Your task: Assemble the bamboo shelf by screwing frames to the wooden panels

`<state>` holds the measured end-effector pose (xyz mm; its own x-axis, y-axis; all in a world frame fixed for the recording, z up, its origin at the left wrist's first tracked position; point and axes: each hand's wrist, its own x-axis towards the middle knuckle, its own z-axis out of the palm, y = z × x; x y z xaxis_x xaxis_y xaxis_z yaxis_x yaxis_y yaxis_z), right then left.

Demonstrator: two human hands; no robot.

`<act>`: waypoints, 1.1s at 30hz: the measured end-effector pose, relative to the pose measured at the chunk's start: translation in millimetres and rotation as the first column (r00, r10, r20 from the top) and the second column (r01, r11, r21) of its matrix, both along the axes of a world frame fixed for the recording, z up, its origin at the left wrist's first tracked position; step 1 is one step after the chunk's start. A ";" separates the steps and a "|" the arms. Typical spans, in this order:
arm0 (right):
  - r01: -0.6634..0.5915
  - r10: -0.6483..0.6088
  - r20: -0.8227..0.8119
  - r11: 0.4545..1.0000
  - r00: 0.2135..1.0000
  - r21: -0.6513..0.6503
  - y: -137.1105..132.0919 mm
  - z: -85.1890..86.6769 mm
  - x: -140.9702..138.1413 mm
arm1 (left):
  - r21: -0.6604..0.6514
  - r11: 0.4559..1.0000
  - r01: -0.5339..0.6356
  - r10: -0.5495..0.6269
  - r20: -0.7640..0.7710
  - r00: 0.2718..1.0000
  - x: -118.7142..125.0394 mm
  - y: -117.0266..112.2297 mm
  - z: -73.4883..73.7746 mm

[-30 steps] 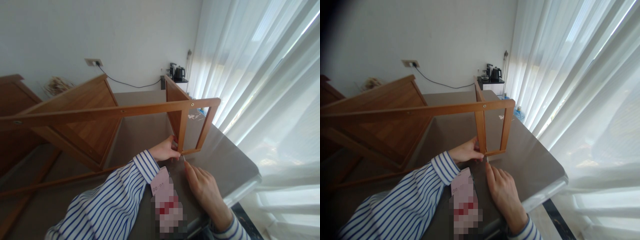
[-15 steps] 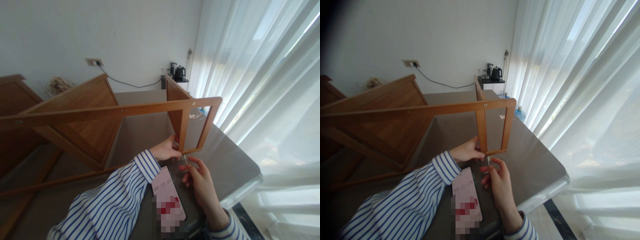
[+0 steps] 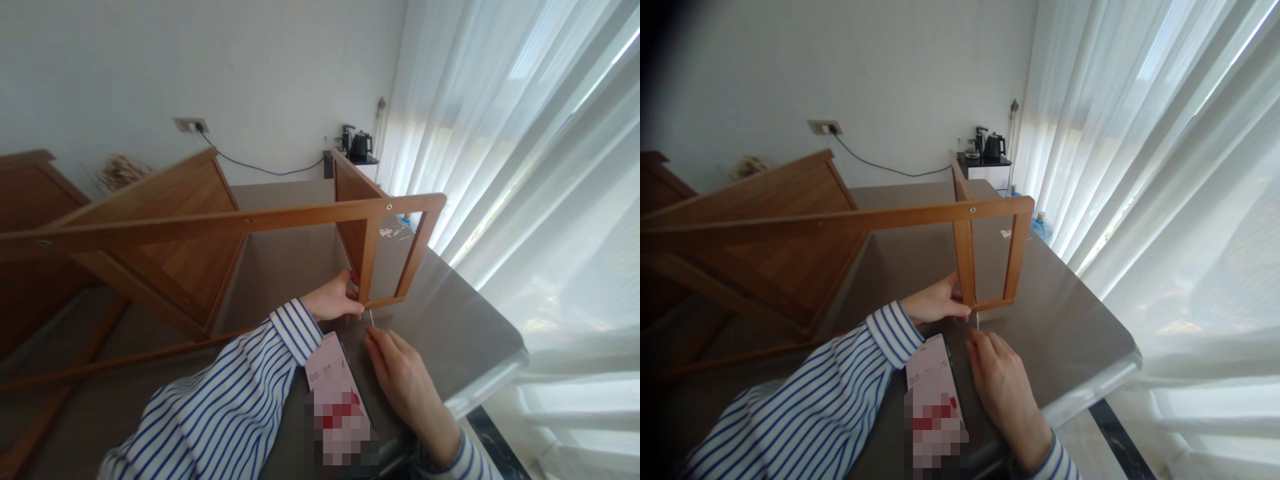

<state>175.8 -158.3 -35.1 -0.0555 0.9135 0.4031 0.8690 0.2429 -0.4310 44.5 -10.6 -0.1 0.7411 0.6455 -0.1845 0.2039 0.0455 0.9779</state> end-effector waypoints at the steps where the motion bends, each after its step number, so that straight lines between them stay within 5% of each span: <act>1: -0.009 0.009 0.050 1.000 0.999 0.006 -0.7 -0.7 1.5 | 0.001 1.000 -0.001 0.001 -0.010 1.000 0.1 -0.1 0.6; 6: -0.011 -0.012 0.314 0.997 0.949 0.072 -0.4 -2.3 8.8 | 0.001 1.000 0.004 -0.004 -0.021 1.000 1.1 0.5 0.6; 10: -0.006 -0.036 0.358 0.994 0.933 0.114 2.5 0.1 8.3 | 0.006 1.000 -0.002 0.002 0.000 1.000 1.2 1.4 -3.0; 14: -0.021 0.004 0.191 0.996 0.982 0.087 2.4 1.2 4.7 | -0.001 1.000 -0.003 0.003 0.012 1.000 0.9 0.5 -3.5; 18: 0.056 -0.059 -0.212 0.998 0.975 -0.021 1.3 1.1 2.5 | -0.009 1.000 0.008 -0.008 0.015 1.000 0.7 -0.2 -1.3; 20: 0.081 -0.136 -0.467 0.987 0.874 -0.136 2.5 1.6 1.6 | -0.004 1.000 0.005 -0.005 0.014 1.000 0.6 -0.2 -0.3; 23: 0.000 -0.255 -0.776 0.950 0.577 -0.312 6.7 2.0 0.2 | 0.009 1.000 0.011 -0.011 0.004 1.000 0.5 0.0 0.9; 25: -0.098 -0.301 -0.873 0.927 0.385 -0.363 9.5 1.4 -0.6 | 0.013 1.000 0.011 -0.011 -0.012 1.000 0.8 -0.1 1.6; 27: -0.148 -0.318 -0.899 0.916 0.302 -0.374 10.7 0.0 -0.8 | 0.012 1.000 0.008 -0.008 -0.024 1.000 1.2 -0.3 2.1; 29: -0.110 -0.309 -0.879 0.923 0.364 -0.370 9.9 -1.4 -0.2 | 0.010 1.000 0.000 0.000 -0.030 1.000 1.5 -0.8 2.4; 33: 0.043 -0.201 -0.634 0.966 0.747 -0.256 5.1 -3.2 2.2 | 0.006 1.000 -0.008 0.008 -0.035 0.999 1.1 -1.4 3.1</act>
